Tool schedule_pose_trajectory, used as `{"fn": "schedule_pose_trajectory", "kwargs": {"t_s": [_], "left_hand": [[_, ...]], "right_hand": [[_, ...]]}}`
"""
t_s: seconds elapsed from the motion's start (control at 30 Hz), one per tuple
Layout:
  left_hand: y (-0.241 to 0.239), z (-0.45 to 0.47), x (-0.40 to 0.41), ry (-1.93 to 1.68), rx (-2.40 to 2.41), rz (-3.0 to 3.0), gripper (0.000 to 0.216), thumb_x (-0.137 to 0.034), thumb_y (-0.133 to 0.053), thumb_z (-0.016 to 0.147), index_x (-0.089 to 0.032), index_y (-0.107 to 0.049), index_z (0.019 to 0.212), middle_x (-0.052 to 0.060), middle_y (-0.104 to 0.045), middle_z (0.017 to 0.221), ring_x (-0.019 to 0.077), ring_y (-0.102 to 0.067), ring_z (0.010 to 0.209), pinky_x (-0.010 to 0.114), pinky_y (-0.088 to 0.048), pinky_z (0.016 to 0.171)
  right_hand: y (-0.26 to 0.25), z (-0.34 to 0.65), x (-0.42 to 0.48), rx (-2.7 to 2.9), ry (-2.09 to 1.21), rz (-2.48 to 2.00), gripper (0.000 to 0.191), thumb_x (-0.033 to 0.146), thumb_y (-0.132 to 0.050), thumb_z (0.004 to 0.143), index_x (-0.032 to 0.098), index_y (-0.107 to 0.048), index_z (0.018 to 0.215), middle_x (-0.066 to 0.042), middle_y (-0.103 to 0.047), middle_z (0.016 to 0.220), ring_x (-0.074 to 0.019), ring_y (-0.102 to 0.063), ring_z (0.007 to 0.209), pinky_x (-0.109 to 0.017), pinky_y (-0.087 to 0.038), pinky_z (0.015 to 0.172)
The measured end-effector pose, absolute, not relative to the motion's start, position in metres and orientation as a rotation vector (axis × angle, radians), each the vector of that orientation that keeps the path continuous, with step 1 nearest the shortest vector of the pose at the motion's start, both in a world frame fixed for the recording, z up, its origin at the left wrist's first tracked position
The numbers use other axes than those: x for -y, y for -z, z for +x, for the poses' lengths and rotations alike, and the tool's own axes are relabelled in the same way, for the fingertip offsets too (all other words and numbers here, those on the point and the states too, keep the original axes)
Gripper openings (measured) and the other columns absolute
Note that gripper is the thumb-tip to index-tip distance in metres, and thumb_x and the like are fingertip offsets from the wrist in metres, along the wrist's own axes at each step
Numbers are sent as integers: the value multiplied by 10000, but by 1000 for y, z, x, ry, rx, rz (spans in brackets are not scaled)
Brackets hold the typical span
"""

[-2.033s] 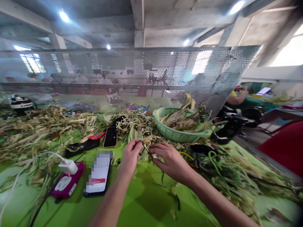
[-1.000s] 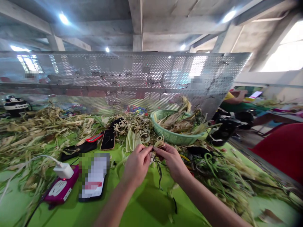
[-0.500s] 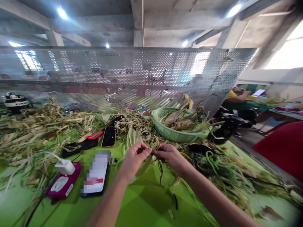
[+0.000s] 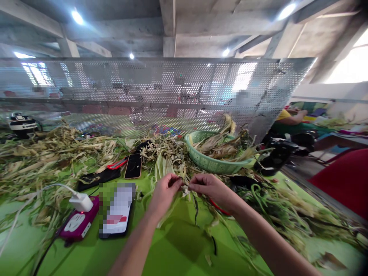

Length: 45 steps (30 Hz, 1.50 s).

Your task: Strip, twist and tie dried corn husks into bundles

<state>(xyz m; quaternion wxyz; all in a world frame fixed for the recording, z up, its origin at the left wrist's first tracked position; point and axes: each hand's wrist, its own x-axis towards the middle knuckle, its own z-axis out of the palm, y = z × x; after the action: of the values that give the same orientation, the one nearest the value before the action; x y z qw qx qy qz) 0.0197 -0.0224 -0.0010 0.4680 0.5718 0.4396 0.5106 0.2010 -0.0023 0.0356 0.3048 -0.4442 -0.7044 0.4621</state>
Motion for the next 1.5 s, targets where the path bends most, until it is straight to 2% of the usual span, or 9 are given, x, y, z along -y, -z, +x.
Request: {"fn": "schedule_pose_trajectory", "kwargs": {"t_s": [0.27, 0.4, 0.53, 0.7, 0.87, 1.07, 1.23, 1.37, 1.5], "left_hand": [[4, 27, 22, -1207, -1146, 1607, 120, -243, -623, 759, -173, -637, 855, 35, -677, 827, 159, -601, 746, 270, -451, 704], [4, 26, 22, -1213, -1093, 1527, 153, -314, -599, 791, -171, -611, 843, 19, -634, 785, 139, -553, 702, 247, -421, 653], [5, 26, 21, -1211, -1064, 1426, 182, -332, -614, 779, -169, -588, 856, 7, -594, 785, 130, -519, 710, 234, -399, 650], [7, 26, 21, -1239, -1031, 1398, 195, -333, -620, 772, -173, -577, 876, 10, -587, 816, 139, -515, 758, 241, -401, 692], [7, 26, 21, -1256, -1010, 1329, 192, -322, -632, 758, -175, -573, 865, 4, -580, 812, 133, -515, 750, 236, -398, 681], [6, 23, 21, -1252, -995, 1194, 167, -248, -658, 706, -153, -593, 829, -7, -578, 757, 119, -520, 713, 231, -403, 663], [5, 24, 20, -1274, -1057, 1231, 144, -188, -667, 653, -148, -614, 781, -9, -599, 717, 118, -538, 681, 238, -407, 671], [2, 25, 21, -1276, -1095, 1336, 131, -156, -633, 648, -159, -619, 779, -4, -621, 741, 125, -553, 686, 239, -419, 672], [3, 25, 21, -1287, -1100, 1448, 121, -136, -595, 670, -167, -615, 786, 2, -626, 748, 136, -566, 711, 243, -429, 690]], "right_hand": [[-39, 197, 10, 1969, -1164, -1037, 244, 391, -649, 788, 151, -660, 748, 16, -543, 630, -118, -475, 605, -229, -356, 575], [-45, 201, 12, 2065, -860, -965, 251, 382, -570, 863, 175, -658, 752, -27, -618, 801, -158, -552, 771, -252, -414, 709], [-44, 203, 10, 2010, -537, -1118, 77, 269, -618, 819, 210, -645, 860, -9, -633, 817, -148, -547, 718, -238, -399, 631], [-38, 198, 10, 2090, -383, -1153, 123, 190, -624, 774, 225, -669, 884, -26, -657, 854, -173, -584, 761, -253, -421, 668], [-36, 194, 11, 2087, -432, -1156, 64, 209, -601, 787, 206, -657, 757, -29, -658, 761, -176, -578, 707, -262, -416, 646], [-30, 192, 11, 2099, -613, -1122, 47, 179, -626, 756, 202, -667, 757, -5, -670, 748, -162, -586, 700, -244, -402, 643], [-31, 193, 11, 2088, -628, -1115, 77, 253, -620, 789, 200, -673, 770, -1, -673, 749, -156, -583, 698, -242, -403, 635], [-28, 191, 10, 2029, -641, -1110, 121, 201, -608, 773, 204, -675, 874, -11, -687, 822, -161, -588, 717, -239, -418, 641], [-21, 189, 10, 1998, -684, -1159, 132, 187, -595, 762, 205, -681, 860, -6, -686, 763, -156, -579, 668, -237, -421, 616]]}}
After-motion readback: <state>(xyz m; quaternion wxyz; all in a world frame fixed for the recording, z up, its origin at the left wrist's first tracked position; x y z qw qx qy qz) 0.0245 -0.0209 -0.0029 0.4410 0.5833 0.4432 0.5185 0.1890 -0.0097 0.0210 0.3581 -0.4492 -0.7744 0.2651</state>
